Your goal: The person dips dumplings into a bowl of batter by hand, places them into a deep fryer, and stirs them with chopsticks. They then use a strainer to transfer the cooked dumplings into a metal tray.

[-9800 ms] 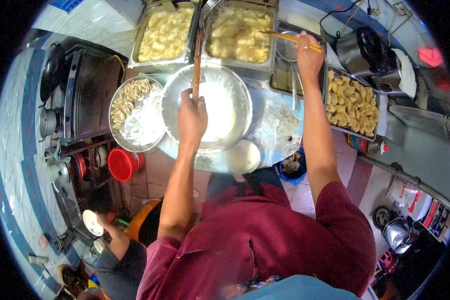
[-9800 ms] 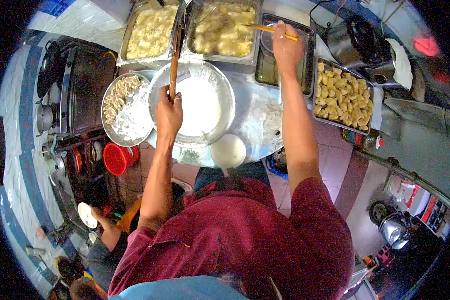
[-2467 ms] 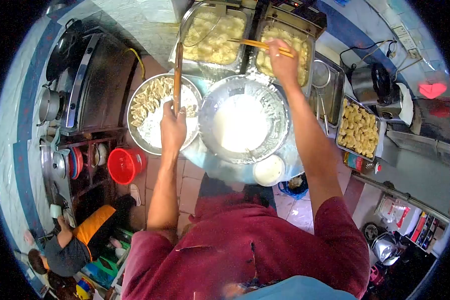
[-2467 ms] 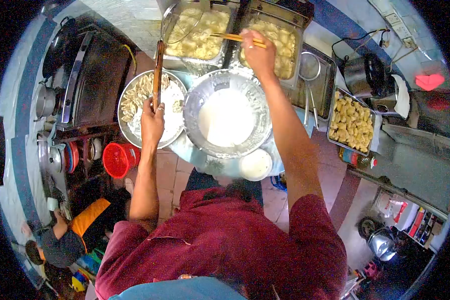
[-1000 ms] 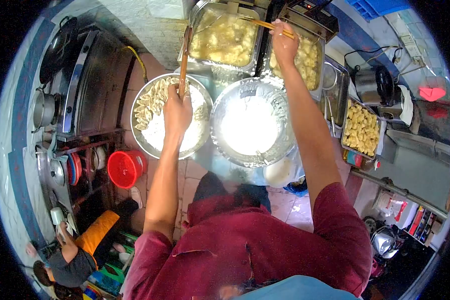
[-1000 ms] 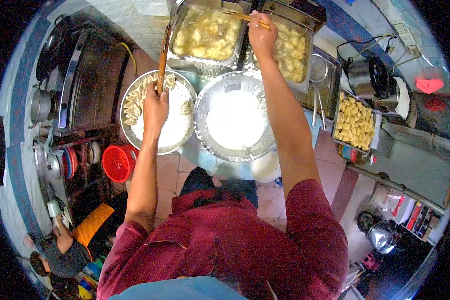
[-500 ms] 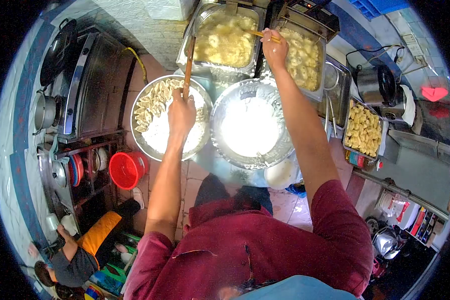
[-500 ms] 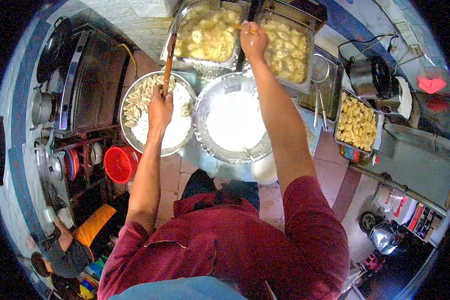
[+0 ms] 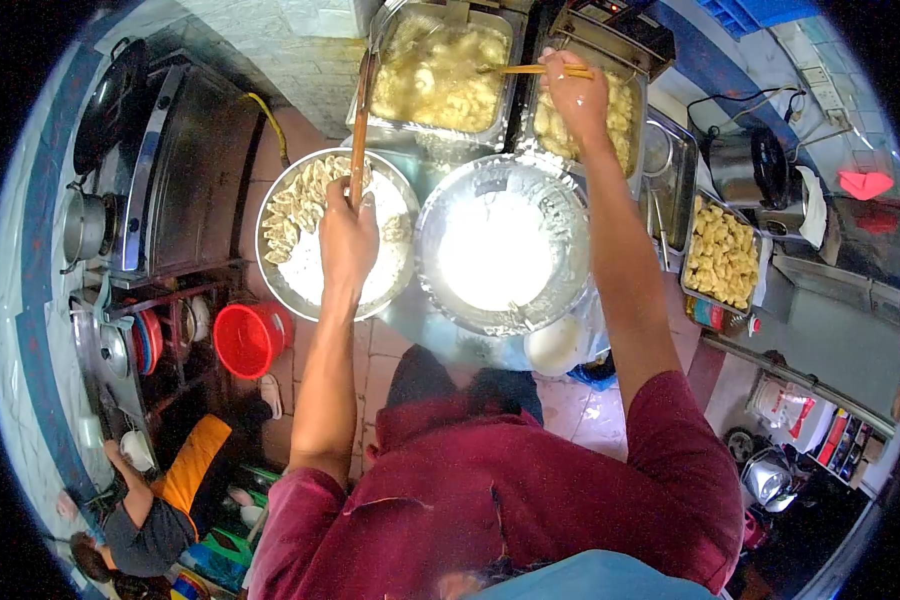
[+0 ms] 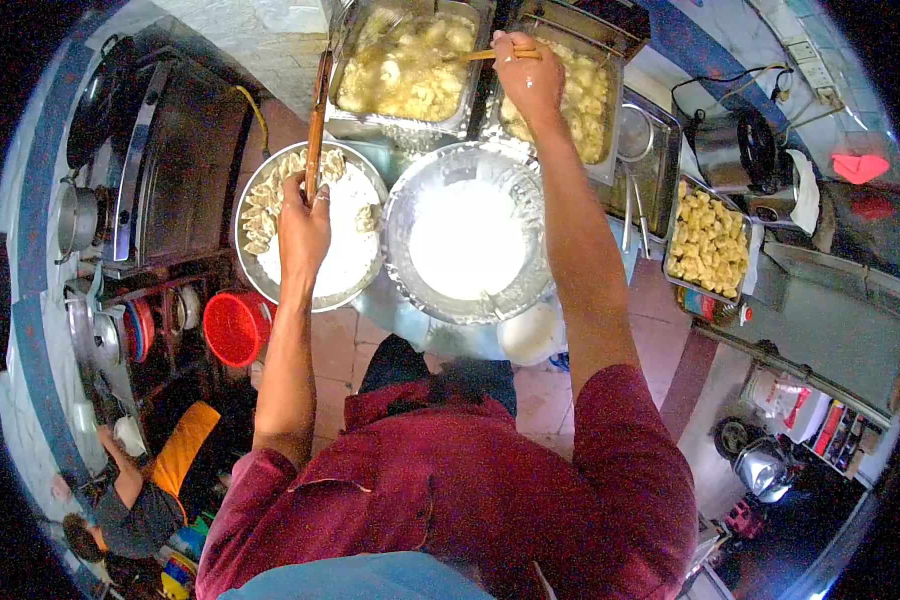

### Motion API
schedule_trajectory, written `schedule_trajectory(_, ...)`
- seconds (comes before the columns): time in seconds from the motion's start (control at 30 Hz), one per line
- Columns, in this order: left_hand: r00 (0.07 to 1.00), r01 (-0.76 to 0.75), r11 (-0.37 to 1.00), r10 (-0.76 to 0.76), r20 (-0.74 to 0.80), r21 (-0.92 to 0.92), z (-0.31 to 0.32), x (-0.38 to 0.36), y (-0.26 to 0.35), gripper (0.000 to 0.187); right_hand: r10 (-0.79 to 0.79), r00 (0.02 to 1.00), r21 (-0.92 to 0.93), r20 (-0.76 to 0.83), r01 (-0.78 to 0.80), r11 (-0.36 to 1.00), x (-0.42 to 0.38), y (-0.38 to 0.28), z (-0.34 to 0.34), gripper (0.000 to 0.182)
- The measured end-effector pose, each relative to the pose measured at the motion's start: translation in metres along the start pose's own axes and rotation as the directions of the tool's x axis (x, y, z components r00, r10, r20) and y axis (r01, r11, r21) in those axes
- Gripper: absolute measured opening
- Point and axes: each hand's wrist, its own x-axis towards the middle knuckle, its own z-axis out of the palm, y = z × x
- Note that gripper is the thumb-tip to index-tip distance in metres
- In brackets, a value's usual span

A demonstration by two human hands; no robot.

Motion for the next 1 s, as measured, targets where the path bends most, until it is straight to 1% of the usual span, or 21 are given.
schedule_trajectory(0.03,1.0,-0.006,1.0,0.006,0.004,-0.008,0.0,-0.003,0.0,0.036,-0.053,0.998,0.047,-0.034,0.055,0.997,0.0,-0.001,-0.004,0.039)
schedule_trajectory(0.1,1.0,-0.02,1.0,0.02,0.01,-0.024,0.0,-0.009,0.003,0.036,-0.03,0.999,0.034,-0.024,0.031,0.999,-0.008,-0.017,-0.019,0.039)
schedule_trajectory(0.13,0.999,0.018,0.998,-0.016,0.037,-0.052,0.0,-0.013,0.005,0.036,-0.019,1.0,0.028,-0.019,0.019,0.999,-0.013,-0.028,-0.028,0.039)
schedule_trajectory(0.2,0.992,0.096,0.99,-0.086,0.093,-0.105,-0.001,-0.02,0.01,0.036,-0.037,0.999,-0.012,0.031,0.037,0.999,-0.017,-0.034,-0.037,0.037)
schedule_trajectory(0.23,0.995,0.069,0.99,-0.06,0.075,-0.124,0.006,-0.023,-0.002,0.036,-0.045,0.997,-0.032,0.056,0.047,0.998,-0.019,-0.037,-0.041,0.037)
schedule_trajectory(0.33,0.989,0.11,0.974,-0.087,0.122,-0.196,0.013,-0.031,-0.009,0.035,-0.088,0.989,-0.116,0.123,0.102,0.988,-0.033,-0.062,-0.055,0.034)
schedule_trajectory(0.47,0.979,0.141,0.982,-0.119,0.166,-0.129,0.019,-0.033,-0.007,0.032,-0.099,0.979,-0.237,0.177,0.14,0.961,-0.044,-0.073,-0.044,0.032)
schedule_trajectory(0.57,0.986,0.097,0.989,-0.08,0.148,-0.112,0.03,-0.028,-0.018,0.033,-0.146,0.963,-0.272,0.228,0.207,0.94,-0.048,-0.071,-0.031,0.029)
schedule_trajectory(0.6,0.988,0.082,0.991,-0.067,0.142,-0.102,0.031,-0.027,-0.019,0.033,-0.149,0.964,-0.287,0.222,0.21,0.935,-0.048,-0.064,-0.023,0.029)
schedule_trajectory(0.67,0.985,0.101,0.992,-0.088,0.15,-0.08,0.035,-0.022,-0.019,0.033,-0.155,0.965,-0.317,0.21,0.218,0.923,-0.046,-0.044,-0.005,0.028)
schedule_trajectory(0.7,0.984,0.106,0.991,-0.093,0.154,-0.081,0.039,-0.02,-0.022,0.033,-0.124,0.955,-0.308,0.269,0.207,0.928,-0.046,-0.04,-0.002,0.027)
schedule_trajectory(0.8,0.985,0.088,0.995,-0.08,0.154,-0.05,0.045,-0.016,-0.03,0.033,-0.148,0.971,-0.276,0.186,0.196,0.941,-0.049,-0.024,0.016,0.027)
schedule_trajectory(0.9,0.987,0.083,0.995,-0.075,0.139,-0.049,0.041,-0.016,-0.029,0.034,-0.126,0.981,-0.175,0.149,0.152,0.973,-0.049,-0.012,0.024,0.027)
schedule_trajectory(0.97,0.986,0.112,0.99,-0.099,0.135,-0.09,0.031,-0.02,-0.022,0.035,-0.061,0.991,-0.117,0.117,0.075,0.99,-0.048,-0.009,0.022,0.028)
schedule_trajectory(1.0,0.989,0.101,0.993,-0.093,0.115,-0.06,0.026,-0.022,-0.021,0.035,-0.027,0.994,-0.086,0.104,0.036,0.996,-0.048,-0.01,0.019,0.029)
